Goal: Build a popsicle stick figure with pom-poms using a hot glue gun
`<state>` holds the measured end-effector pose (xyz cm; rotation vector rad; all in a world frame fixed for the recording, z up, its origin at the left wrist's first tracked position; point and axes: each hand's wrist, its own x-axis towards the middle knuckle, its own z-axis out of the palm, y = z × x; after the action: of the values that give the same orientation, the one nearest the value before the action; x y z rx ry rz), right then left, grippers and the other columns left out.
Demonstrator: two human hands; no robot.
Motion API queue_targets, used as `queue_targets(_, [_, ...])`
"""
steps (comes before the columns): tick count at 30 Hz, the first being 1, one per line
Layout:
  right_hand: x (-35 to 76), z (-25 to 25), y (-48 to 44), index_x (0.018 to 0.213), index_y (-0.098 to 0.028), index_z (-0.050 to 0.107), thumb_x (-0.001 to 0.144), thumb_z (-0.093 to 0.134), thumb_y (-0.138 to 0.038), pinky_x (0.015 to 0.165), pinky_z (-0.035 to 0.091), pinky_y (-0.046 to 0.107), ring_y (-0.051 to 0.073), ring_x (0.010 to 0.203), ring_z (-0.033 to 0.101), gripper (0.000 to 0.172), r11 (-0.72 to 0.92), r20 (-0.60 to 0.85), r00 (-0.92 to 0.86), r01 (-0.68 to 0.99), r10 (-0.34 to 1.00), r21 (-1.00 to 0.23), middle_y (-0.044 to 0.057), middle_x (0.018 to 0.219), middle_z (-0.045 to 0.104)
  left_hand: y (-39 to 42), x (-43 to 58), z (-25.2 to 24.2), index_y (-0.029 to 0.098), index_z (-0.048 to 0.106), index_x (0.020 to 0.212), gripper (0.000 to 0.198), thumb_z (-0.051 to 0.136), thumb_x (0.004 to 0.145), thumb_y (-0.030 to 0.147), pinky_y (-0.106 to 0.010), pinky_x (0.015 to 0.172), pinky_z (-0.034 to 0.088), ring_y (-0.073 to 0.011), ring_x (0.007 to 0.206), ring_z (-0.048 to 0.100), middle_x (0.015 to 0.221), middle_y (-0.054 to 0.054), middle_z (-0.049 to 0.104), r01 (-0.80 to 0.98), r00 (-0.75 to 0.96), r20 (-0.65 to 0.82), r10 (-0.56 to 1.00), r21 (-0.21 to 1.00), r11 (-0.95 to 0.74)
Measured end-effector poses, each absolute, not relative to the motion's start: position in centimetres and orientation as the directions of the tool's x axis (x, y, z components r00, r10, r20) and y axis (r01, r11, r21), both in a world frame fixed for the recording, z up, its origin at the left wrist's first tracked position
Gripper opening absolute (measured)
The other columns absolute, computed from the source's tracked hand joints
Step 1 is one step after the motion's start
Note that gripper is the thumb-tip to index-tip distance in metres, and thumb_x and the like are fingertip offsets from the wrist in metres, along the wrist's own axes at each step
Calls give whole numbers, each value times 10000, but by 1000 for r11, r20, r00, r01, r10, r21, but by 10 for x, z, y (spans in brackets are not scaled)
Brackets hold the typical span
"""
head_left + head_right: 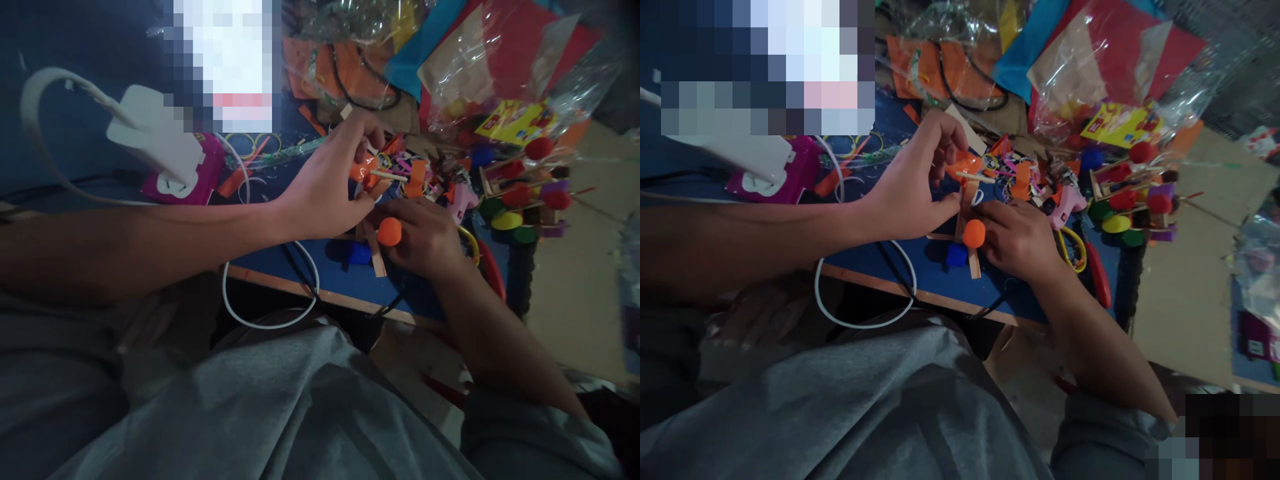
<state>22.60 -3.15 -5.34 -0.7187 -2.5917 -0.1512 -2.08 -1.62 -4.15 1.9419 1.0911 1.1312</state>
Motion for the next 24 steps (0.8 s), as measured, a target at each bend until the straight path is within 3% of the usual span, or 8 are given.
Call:
queue_targets(6, [226,-56,-32,1022,-231,785,933,631,-157,707,548,401,230,802,722,192,836,441,-741,548,506,-38,87,1120,840,-13,-26,-67,257,533,1356,640,811,781,216,-586,1162,490,-381,1272,622,1197,-108,688,490,386,299,873,735,-469])
queue_targets(13, [225,-52,-31,1233,-276,812,948,586,-136,839,660,373,244,1036,819,390,804,420,-686,488,594,-340,78,1156,848,-16,-26,-62,234,569,1423,618,765,837,220,-646,1247,365,-402,1327,625,993,-73,770,580,435,260,862,651,-489])
queue_targets(19, [224,-55,-28,1195,-256,857,1015,661,-279,871,671,346,237,1041,842,268,742,438,-603,481,666,-467,82,1068,878,-16,-25,-55,257,617,1382,562,760,848,156,-611,1179,453,-361,1221,723,997,-54,810,530,413,262,872,709,-464])
queue_targets(24, [221,-55,-28,1195,-284,878,989,747,-264,940,693,350,232,1057,861,245,696,510,-474,472,718,-541,43,1194,885,-13,-25,-47,231,630,1308,500,777,841,128,-427,1000,574,-239,1019,785,1214,-63,786,331,368,261,892,860,-388])
